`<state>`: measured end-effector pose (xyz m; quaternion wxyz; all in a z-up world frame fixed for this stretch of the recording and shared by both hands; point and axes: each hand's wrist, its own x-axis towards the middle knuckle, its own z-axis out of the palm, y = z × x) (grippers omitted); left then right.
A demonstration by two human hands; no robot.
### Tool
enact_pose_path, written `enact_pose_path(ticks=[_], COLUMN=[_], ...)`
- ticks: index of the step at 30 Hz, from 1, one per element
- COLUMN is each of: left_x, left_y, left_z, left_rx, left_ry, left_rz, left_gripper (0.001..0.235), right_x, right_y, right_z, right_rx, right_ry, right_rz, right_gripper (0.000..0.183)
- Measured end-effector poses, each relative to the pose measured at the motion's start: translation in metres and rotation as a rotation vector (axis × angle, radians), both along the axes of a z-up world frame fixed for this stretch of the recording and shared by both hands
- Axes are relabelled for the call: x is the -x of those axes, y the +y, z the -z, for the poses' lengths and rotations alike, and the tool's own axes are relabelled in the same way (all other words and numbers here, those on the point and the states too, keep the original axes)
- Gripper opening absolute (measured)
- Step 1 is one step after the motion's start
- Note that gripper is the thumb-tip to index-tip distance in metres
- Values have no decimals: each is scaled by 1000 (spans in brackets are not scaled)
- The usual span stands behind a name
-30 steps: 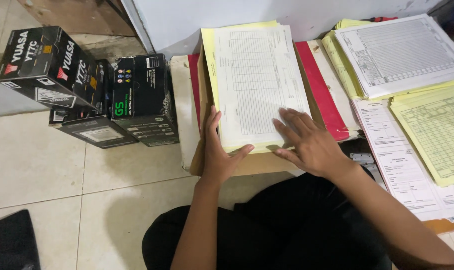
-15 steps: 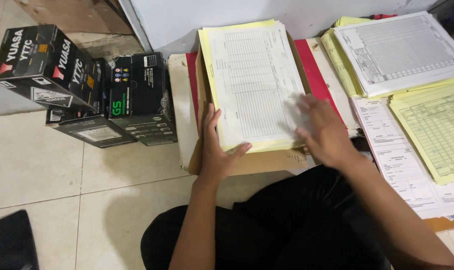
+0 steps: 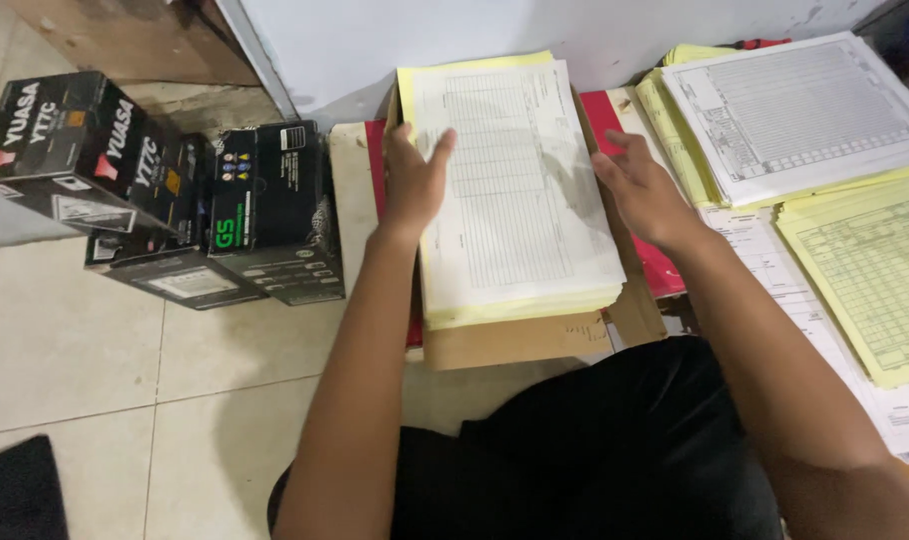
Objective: Flipping through and sorting a stack of printed forms
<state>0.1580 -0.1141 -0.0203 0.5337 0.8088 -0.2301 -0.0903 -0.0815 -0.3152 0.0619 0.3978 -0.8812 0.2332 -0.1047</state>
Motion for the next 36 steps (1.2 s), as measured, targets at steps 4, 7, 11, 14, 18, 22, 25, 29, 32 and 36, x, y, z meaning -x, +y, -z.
enact_pose_path(ticks=[4, 7, 11, 14, 18, 22, 25, 29, 32, 36], left_x=[-34, -28, -23, 22, 138, 168, 153, 138, 130, 123], left_y=[-30, -31, -18, 12, 67, 93, 97, 105, 113, 125], left_z=[0, -10, -19, -49, -95, -72, -69, -66, -76, -86], left_rx=[-167, -256, -222, -132, -55, -195, -137, -237, -184, -178], left_ry=[-98, 0, 16, -56, -548, -587, -588, -543, -280, -113], left_rz=[-58, 25, 62, 137, 268, 399, 368, 348, 410, 498], left_gripper=[83, 97, 98, 105, 104, 120, 109, 117, 102, 93], right_x=[-40, -55, -54, -66, -109, -152, -168, -176, -186, -192], right_y=[-15, -28, -26, -32, -42, -52, -71, -62, -67, -71], right_z=[5, 22, 7, 2, -1, 2, 24, 26, 26, 36], right_rx=[-12, -9, -25, 69, 454, 537, 675, 637, 686, 655], right_ry=[29, 34, 39, 49, -118, 37, -50, 6, 21, -81], right_rz=[47, 50, 37, 101, -35, -123, -132, -46, -17, 44], right_gripper=[75, 79, 69, 54, 43, 45, 41, 43, 54, 41])
